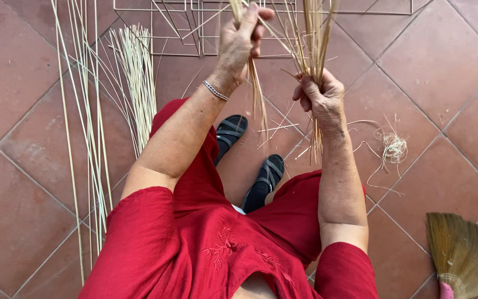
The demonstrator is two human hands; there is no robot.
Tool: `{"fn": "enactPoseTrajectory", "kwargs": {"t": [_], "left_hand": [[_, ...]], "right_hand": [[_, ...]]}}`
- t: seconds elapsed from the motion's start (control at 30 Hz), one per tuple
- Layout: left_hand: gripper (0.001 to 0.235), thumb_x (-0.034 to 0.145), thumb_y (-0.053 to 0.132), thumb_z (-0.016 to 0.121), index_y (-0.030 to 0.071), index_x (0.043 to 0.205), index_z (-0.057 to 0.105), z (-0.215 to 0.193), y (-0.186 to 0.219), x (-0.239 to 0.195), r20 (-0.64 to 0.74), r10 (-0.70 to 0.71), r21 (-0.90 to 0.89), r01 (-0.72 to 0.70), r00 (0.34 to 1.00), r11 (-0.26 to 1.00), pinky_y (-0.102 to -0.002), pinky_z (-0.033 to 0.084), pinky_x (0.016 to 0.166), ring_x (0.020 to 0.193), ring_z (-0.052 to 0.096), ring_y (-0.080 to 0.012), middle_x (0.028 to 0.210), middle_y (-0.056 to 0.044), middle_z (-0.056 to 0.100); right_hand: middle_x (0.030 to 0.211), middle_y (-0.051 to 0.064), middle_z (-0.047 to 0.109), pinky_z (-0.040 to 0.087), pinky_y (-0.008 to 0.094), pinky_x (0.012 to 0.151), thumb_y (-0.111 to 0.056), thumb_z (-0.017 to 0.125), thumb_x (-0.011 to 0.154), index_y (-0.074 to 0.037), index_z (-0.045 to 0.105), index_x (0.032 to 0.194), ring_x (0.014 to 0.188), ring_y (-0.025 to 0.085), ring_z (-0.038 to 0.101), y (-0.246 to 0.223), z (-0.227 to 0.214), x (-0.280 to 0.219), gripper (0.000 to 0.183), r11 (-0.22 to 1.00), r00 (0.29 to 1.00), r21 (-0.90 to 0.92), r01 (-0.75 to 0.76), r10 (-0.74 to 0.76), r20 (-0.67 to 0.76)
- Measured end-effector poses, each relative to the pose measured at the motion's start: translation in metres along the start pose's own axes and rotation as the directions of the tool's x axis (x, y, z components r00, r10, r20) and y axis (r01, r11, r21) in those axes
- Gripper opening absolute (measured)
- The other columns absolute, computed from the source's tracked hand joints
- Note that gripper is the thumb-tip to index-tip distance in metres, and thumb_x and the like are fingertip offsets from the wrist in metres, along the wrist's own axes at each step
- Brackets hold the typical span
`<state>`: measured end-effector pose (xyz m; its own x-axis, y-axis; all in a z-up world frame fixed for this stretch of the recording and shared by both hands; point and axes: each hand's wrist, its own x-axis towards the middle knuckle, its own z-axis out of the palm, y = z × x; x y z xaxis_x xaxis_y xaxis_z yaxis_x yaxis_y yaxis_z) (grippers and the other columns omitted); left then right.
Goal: The person sits on a tiled floor and processes a bundle of thin bamboo strips. They separate the strips by hand, align them, and trim the ends using a pair of scissors. The person repeatedly picks up strips, aligns them, and cuts them to a uniform length.
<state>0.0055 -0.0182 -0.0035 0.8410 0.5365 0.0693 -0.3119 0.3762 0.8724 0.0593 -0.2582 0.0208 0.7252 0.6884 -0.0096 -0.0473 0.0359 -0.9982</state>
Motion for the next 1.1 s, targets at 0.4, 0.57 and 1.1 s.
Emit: {"fn": "enactPoseTrajectory", "kwargs": {"t": [0.4,0.57,1.1], "left_hand": [[0.021,0.107,0.007,0.045,0.005,0.088,0.053,-0.127,0.006,0.051,-0.33,0.217,-0.191,-0.29,0.919,0.938,-0.032,0.046,0.055,0.057,0.05,-0.014,0.068,-0.004,0.052],[0.017,0.102,0.0,0.052,0.009,0.089,0.051,-0.146,0.018,0.046,-0.413,0.201,-0.257,-0.325,0.889,0.91,-0.03,0.04,0.05,0.056,0.048,-0.0114,0.069,-0.002,0.053],[0.033,0.109,0.022,0.061,0.011,0.14,0.061,0.003,0.013,-0.015,0.181,0.039,-0.284,0.014,0.983,0.959,-0.02,0.043,0.052,0.06,0.046,-0.0027,0.087,0.0,0.066]], "right_hand": [[0.073,0.001,0.067,0.038,0.021,0.042,-0.022,0.063,0.11,-0.006,0.071,0.114,0.051,0.005,0.052,0.019,-0.083,-0.009,0.018,0.994,0.986,-0.084,-0.064,0.05,-0.162],[0.074,0.001,0.067,0.032,0.022,0.039,-0.025,0.066,0.11,-0.005,0.071,0.112,0.048,0.005,0.047,0.02,-0.117,-0.017,0.02,0.994,0.947,-0.082,0.068,-0.09,-0.309],[0.064,-0.009,0.056,0.031,0.019,0.041,-0.028,0.075,0.098,-0.007,0.076,0.114,0.048,0.0,0.042,-0.009,0.022,0.009,0.026,1.0,0.999,0.028,-0.002,0.003,-0.051]]}}
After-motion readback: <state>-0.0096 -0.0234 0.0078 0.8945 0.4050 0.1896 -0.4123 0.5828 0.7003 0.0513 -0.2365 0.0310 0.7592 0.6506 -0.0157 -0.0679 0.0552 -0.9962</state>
